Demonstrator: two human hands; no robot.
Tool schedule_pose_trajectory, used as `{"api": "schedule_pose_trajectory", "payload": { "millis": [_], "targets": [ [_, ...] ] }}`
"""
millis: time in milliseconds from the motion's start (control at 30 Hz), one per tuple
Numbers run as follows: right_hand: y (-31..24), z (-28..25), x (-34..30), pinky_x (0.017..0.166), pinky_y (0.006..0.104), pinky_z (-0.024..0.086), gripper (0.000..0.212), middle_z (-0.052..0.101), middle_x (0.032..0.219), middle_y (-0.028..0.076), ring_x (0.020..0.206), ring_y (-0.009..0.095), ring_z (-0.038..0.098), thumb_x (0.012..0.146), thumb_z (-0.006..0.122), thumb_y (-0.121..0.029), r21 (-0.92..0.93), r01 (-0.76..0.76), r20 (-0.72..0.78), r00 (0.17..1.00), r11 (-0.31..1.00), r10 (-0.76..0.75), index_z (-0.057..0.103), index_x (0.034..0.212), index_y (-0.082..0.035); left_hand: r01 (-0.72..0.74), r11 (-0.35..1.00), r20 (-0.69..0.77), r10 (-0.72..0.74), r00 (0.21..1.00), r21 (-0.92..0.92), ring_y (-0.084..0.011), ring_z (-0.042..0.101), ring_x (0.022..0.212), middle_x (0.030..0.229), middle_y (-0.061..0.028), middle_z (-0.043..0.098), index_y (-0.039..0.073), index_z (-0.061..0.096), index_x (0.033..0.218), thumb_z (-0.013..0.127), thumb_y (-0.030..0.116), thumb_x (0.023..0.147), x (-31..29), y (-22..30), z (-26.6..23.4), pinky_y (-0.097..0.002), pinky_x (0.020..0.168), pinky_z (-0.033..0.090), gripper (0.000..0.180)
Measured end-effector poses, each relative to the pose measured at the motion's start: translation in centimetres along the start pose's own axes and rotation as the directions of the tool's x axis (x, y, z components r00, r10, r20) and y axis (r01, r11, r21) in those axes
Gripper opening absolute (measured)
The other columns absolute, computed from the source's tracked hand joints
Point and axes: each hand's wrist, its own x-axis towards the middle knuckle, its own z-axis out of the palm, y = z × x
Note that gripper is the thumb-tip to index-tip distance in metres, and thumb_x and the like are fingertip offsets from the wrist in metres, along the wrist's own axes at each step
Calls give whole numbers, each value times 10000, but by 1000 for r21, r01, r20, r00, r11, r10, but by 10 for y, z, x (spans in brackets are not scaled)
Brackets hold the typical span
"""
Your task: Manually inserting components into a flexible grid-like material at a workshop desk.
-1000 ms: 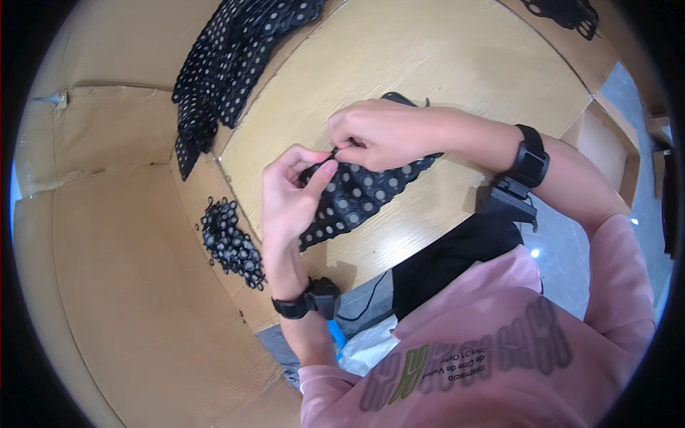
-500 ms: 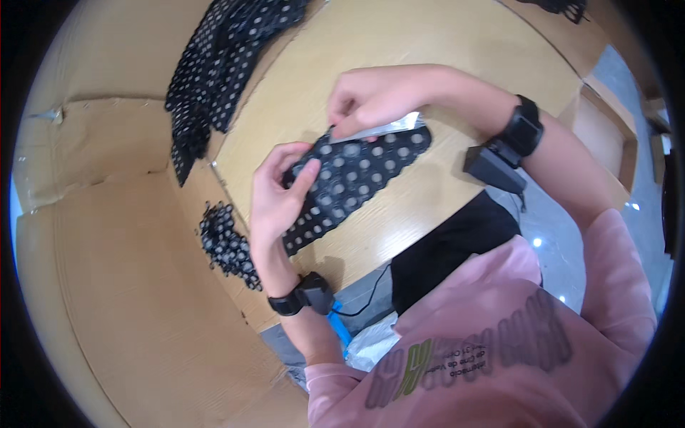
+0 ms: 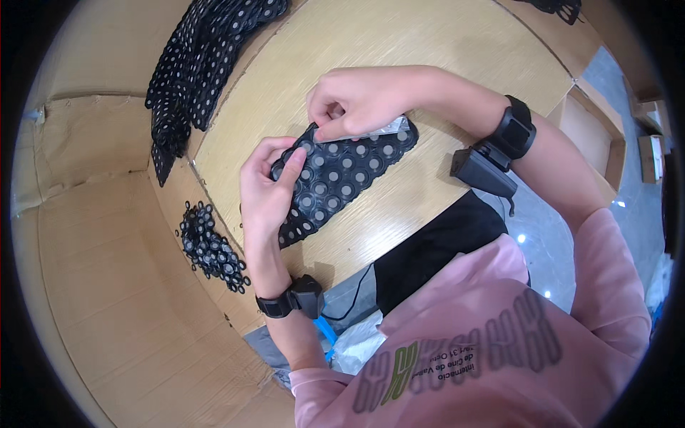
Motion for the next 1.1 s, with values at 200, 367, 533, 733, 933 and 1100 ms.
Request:
{"api": "schedule_pose_trajectory", "payload": {
  "millis": [200, 367, 533, 733, 933, 1100],
  "targets": [
    [-1, 5, 2, 581, 333, 424, 265, 543, 705, 88, 611, 177, 516, 891, 647, -140, -81, -12, -33, 999, 997, 10, 581, 724, 55, 31, 998, -41, -28, 999, 62, -52, 602, 794, 909, -56, 697, -36, 629, 1013, 673, 11, 910, -1, 4, 4, -186, 713, 467, 122],
    [-4, 13, 4, 600, 357, 434, 274, 565, 731, 121, 628, 239, 544, 878, 644, -132, -158, 42, -78, 995, 986, -55, 554, 687, 43, -106, 992, -78, 111, 991, 75, -68, 609, 809, 881, -61, 699, -37, 646, 953, 683, 6, 898, 0, 4, 5, -203, 749, 472, 79],
    [-9, 22, 5, 623, 397, 452, 276, 583, 765, 168, 659, 317, 576, 873, 618, -149, -271, -9, -162, 986, 963, -37, 573, 678, 40, -148, 977, -80, 162, 984, 151, -71, 614, 806, 869, -62, 698, -37, 642, 940, 684, -8, 892, -3, 11, 7, -205, 746, 475, 70],
    [-15, -7, -6, 535, 331, 437, 272, 599, 606, 86, 540, 165, 571, 876, 626, -168, 74, -114, -44, 992, 991, 117, 618, 691, 32, -61, 982, -62, 74, 995, 180, -68, 616, 800, 873, -65, 698, -31, 625, 953, 677, -19, 889, -3, 15, -6, -201, 720, 474, 84],
    [-9, -16, -7, 546, 268, 414, 243, 577, 612, 25, 577, 86, 512, 892, 640, -161, 90, -98, 4, 995, 991, 98, 652, 745, 33, -218, 888, 26, 228, 973, 404, -120, 630, 895, 928, -57, 690, -28, 638, 1054, 705, 57, 884, 2, 18, -6, -266, 846, 479, 202],
    [-3, -13, -2, 610, 262, 425, 246, 585, 712, 32, 673, 81, 517, 898, 668, -141, 82, -109, 52, 993, 991, 105, 621, 738, 40, -152, 960, 86, 135, 987, 237, -102, 636, 825, 844, -44, 683, -16, 635, 1001, 698, 3, 865, 10, 15, 3, -248, 779, 481, 152]
  ]
}}
